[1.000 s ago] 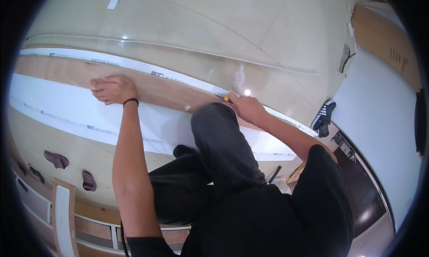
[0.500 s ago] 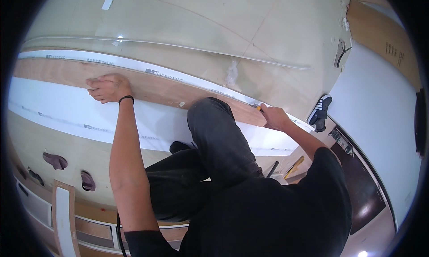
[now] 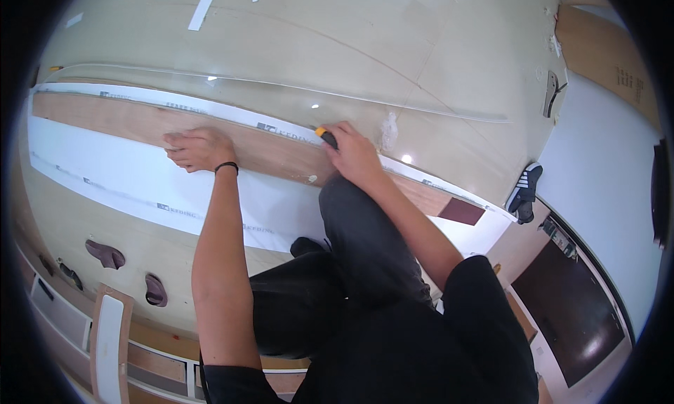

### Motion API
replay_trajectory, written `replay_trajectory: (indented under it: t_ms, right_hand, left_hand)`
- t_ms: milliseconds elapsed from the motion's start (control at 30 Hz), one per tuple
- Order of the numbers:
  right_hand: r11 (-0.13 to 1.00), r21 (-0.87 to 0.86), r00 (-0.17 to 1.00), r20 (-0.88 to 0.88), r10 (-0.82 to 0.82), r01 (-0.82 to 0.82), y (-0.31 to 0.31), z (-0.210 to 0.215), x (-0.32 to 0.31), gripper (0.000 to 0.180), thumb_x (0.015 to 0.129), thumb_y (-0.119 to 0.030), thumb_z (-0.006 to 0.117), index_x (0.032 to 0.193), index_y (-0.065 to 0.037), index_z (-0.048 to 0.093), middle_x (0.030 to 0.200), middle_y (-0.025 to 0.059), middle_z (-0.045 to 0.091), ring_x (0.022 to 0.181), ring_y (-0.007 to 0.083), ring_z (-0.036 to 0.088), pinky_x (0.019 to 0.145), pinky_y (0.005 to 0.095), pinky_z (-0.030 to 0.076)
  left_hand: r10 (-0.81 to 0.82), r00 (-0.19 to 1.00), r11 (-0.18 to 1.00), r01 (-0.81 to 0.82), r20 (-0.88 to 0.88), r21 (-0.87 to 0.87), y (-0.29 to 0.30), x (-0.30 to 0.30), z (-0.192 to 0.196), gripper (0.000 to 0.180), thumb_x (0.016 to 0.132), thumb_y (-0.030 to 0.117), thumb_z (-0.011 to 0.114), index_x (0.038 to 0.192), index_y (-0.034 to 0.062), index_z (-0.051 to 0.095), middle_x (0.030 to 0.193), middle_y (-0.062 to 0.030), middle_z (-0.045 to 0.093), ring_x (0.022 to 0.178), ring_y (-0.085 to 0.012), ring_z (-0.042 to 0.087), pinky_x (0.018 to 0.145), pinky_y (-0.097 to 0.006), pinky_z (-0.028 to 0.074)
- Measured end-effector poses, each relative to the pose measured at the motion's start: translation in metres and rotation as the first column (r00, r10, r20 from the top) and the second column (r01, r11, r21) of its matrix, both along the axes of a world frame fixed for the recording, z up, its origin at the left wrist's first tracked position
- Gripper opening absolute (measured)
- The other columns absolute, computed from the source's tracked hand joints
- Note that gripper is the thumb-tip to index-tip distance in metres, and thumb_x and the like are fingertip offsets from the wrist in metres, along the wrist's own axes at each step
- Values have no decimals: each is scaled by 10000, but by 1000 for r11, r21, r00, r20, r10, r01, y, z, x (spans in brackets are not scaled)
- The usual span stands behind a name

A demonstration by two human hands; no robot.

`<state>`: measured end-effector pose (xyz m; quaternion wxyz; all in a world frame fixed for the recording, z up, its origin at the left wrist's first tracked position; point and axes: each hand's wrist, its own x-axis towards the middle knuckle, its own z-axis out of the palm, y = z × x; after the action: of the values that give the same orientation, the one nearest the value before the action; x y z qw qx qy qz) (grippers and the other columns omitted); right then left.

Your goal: The person uses a utility knife and a straightedge to cut a long strip of white laminate flooring on the floor. They score the material along the straightedge multiple times and then snap the strip to separate it.

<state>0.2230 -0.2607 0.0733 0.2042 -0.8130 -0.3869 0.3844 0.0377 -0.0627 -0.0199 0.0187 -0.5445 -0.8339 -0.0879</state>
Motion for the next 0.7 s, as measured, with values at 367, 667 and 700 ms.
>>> replay_trajectory:
  t_ms: [367,667,700]
  right_hand:
    - [999,12,998,20,52,-53,39,-17,-9,218,862,-195,678,985,-17,644,937,177,635,859,399,635,748,493,509]
    - [999,-22,992,120,-37,40,42,-8,-23,245,856,-187,677,1058,-54,638,993,182,646,938,405,634,768,496,512]
    - [1000,-3,973,232,7,-6,43,-2,-32,318,839,-141,675,1134,-59,586,1132,180,594,972,416,617,795,496,524]
  left_hand:
    - [24,999,998,-23,26,-54,-2,7,12,529,1023,283,341,1506,87,248,1429,-277,332,1261,-410,400,984,-536,354]
    - [-238,713,949,28,-660,-313,0,-10,-20,529,1036,268,345,1504,21,321,1429,-303,388,1262,-428,456,964,-517,417]
    - [-99,963,990,120,-249,71,-1,-9,-18,528,1041,255,344,1506,8,332,1431,-297,413,1287,-424,450,976,-506,419]
